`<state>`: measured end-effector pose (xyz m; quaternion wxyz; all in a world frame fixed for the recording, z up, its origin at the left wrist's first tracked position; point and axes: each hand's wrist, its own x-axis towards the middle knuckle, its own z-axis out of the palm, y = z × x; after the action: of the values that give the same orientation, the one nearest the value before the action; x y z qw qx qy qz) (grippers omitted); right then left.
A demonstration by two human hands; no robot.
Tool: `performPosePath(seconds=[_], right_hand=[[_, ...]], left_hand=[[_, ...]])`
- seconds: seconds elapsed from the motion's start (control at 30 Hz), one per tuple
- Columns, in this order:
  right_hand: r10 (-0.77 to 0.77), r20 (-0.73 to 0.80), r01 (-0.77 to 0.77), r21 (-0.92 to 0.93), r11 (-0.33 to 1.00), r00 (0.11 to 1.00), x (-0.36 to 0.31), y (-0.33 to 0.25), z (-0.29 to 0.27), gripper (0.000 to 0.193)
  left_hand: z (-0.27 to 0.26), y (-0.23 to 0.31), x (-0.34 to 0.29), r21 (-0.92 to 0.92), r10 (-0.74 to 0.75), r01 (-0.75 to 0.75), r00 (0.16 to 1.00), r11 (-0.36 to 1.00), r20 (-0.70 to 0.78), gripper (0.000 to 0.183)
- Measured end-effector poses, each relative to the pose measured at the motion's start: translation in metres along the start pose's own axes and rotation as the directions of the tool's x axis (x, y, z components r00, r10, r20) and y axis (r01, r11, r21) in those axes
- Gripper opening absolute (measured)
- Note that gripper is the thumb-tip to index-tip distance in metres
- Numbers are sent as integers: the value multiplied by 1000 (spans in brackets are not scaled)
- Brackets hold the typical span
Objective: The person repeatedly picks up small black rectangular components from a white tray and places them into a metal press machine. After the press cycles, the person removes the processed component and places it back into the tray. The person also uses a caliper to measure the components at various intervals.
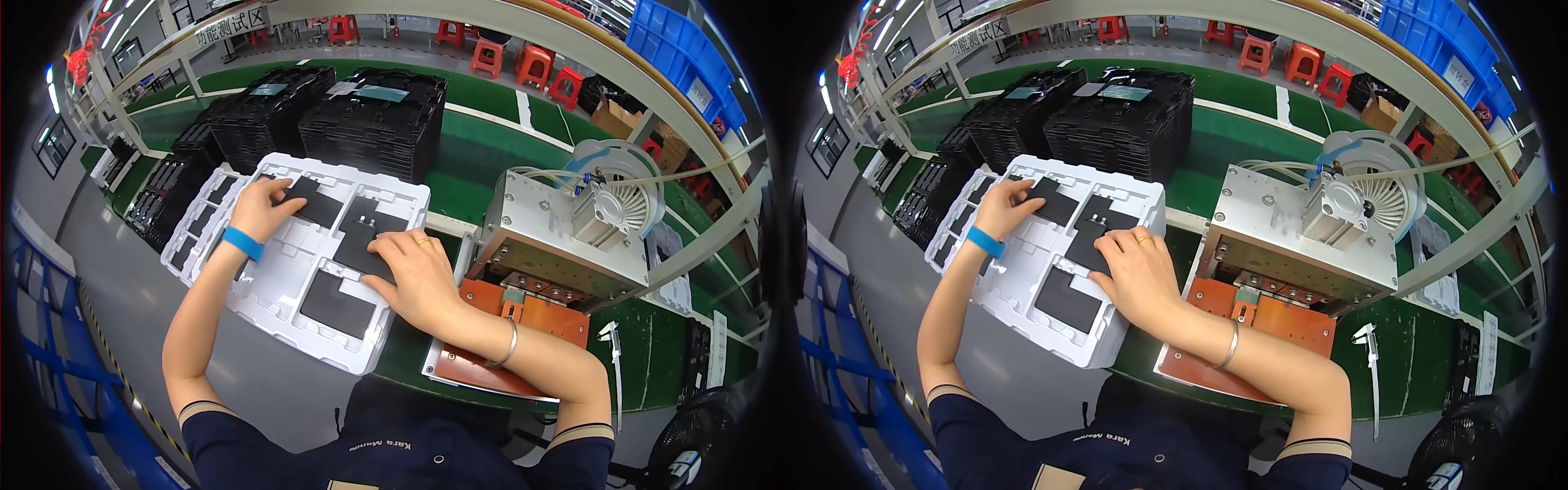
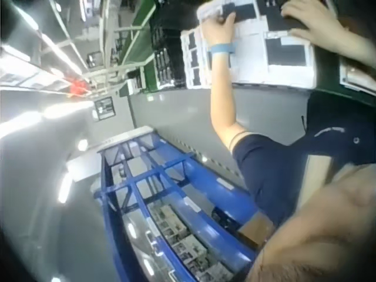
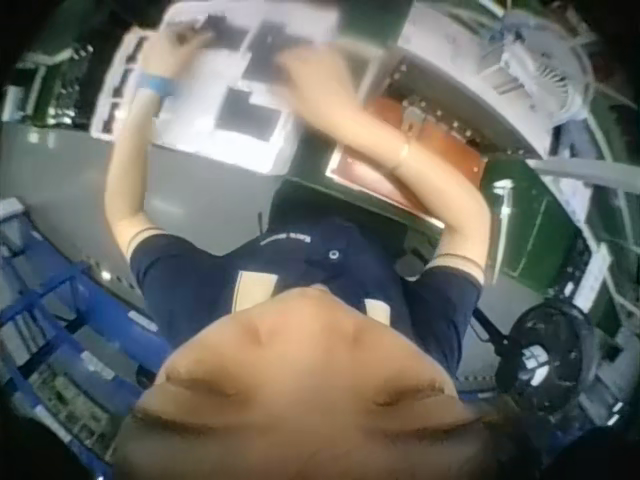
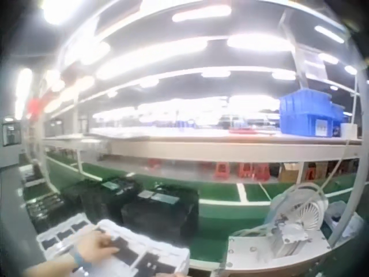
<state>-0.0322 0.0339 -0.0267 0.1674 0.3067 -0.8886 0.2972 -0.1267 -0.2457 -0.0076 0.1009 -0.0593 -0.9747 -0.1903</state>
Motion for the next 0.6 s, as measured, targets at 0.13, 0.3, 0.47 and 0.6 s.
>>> performPosePath(seconds=[0.13,0.3,0.47,0.6], right_hand=[[109,44,-112,80,990,993,2,-5,-1,37],[150,20,-150,246,958,988,-1,1,-17,38],[16,-28,-11,196,981,999,-58,-9,-111,39],[235,80,-232,-42,972,969,-148,-21,-170,41]], left_hand=[[-4,14,-25,226,441,-405,886,886,-141,61],[2,31,-39,88,327,-358,911,930,251,58],[-20,38,-46,220,469,-467,882,856,46,57],[-48,84,-68,130,546,-539,837,832,-20,61]])
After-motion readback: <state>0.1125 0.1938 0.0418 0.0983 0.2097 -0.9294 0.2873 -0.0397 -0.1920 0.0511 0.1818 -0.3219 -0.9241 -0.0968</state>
